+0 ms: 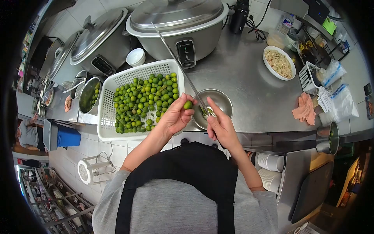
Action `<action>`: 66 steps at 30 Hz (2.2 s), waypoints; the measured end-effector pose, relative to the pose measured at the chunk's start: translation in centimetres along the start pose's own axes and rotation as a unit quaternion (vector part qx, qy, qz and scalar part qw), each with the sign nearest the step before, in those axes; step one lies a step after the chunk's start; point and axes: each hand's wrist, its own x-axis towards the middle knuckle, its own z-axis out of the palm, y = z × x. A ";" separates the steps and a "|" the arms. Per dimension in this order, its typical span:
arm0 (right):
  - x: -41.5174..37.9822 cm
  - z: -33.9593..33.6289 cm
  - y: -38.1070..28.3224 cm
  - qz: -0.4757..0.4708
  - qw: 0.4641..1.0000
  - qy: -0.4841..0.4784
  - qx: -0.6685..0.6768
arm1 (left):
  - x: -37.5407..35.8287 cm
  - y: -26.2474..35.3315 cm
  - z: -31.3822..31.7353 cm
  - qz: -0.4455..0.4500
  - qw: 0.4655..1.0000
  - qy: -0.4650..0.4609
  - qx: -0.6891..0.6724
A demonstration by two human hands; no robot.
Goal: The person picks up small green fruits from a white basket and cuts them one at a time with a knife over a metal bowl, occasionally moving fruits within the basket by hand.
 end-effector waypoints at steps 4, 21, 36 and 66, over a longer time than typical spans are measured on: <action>0.0 -0.2 0.1 -0.004 1.000 0.002 0.004 | 0.0 -0.4 0.9 0.025 0.996 0.036 0.081; 0.0 1.7 -1.8 -0.016 0.987 0.001 -0.158 | -0.6 -1.6 1.9 0.039 0.989 0.115 0.089; -3.6 -0.8 1.4 0.033 0.959 0.074 -0.271 | -0.9 -0.2 2.0 0.120 0.982 0.135 0.059; -0.5 -2.0 2.4 0.072 0.991 0.077 -0.084 | -19.8 29.8 -12.8 0.520 0.763 0.382 -0.037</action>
